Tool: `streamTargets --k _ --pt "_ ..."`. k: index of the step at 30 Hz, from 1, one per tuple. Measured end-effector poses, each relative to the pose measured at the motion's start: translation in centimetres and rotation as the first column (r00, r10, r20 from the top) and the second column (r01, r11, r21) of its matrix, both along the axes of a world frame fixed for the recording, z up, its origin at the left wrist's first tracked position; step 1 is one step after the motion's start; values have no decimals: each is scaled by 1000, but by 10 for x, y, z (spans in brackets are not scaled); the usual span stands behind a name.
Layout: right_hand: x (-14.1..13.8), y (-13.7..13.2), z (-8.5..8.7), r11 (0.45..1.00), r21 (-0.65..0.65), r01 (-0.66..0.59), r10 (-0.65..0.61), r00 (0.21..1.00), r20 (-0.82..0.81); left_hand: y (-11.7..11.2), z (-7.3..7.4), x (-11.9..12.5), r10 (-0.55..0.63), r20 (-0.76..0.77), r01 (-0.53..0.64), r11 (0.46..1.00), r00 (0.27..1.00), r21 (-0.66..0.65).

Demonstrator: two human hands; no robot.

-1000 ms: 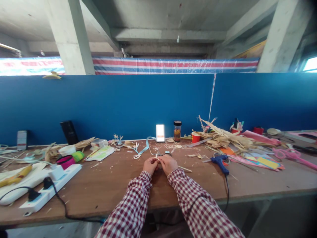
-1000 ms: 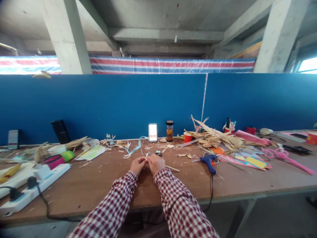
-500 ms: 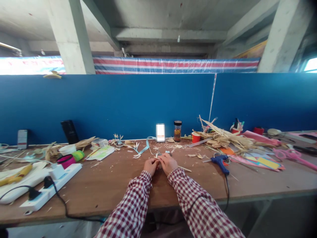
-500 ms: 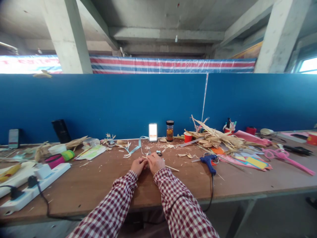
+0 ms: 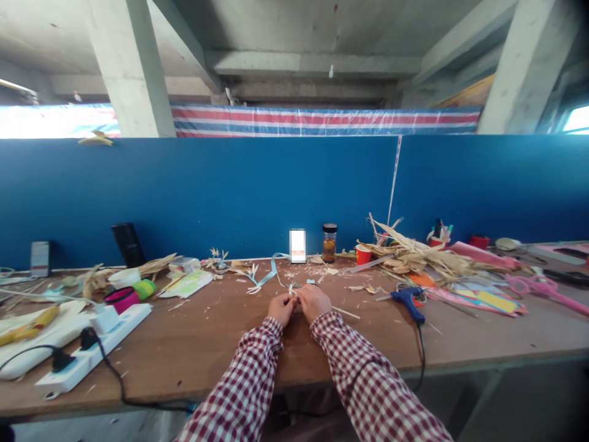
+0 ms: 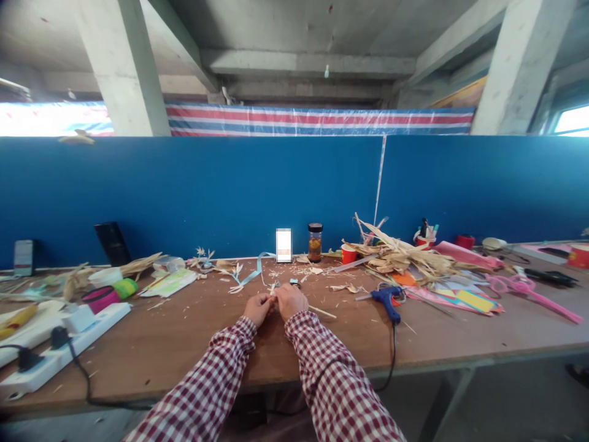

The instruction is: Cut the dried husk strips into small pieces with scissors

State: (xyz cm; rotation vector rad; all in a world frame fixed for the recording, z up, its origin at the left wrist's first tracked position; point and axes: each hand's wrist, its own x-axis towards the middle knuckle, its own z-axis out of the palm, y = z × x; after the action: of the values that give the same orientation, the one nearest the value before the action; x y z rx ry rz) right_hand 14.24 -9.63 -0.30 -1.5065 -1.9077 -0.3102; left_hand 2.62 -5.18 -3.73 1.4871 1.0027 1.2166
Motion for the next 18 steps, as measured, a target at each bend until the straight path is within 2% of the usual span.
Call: streamTargets --k 5,12,15,18 --pt "2 8 -3 998 -7 69 -69 998 2 0 -1 1 6 6 -6 1000 1000 -29" --pt "30 14 -5 981 37 189 -185 979 -88 -3 3 -2 15 52 -11 998 999 -65" --pt "26 8 -2 988 75 134 -126 987 -97 -1 3 -3 47 96 -40 996 994 -78" --pt "7 2 -2 995 97 23 -15 997 -74 1 1 -4 58 129 -48 996 990 -77"
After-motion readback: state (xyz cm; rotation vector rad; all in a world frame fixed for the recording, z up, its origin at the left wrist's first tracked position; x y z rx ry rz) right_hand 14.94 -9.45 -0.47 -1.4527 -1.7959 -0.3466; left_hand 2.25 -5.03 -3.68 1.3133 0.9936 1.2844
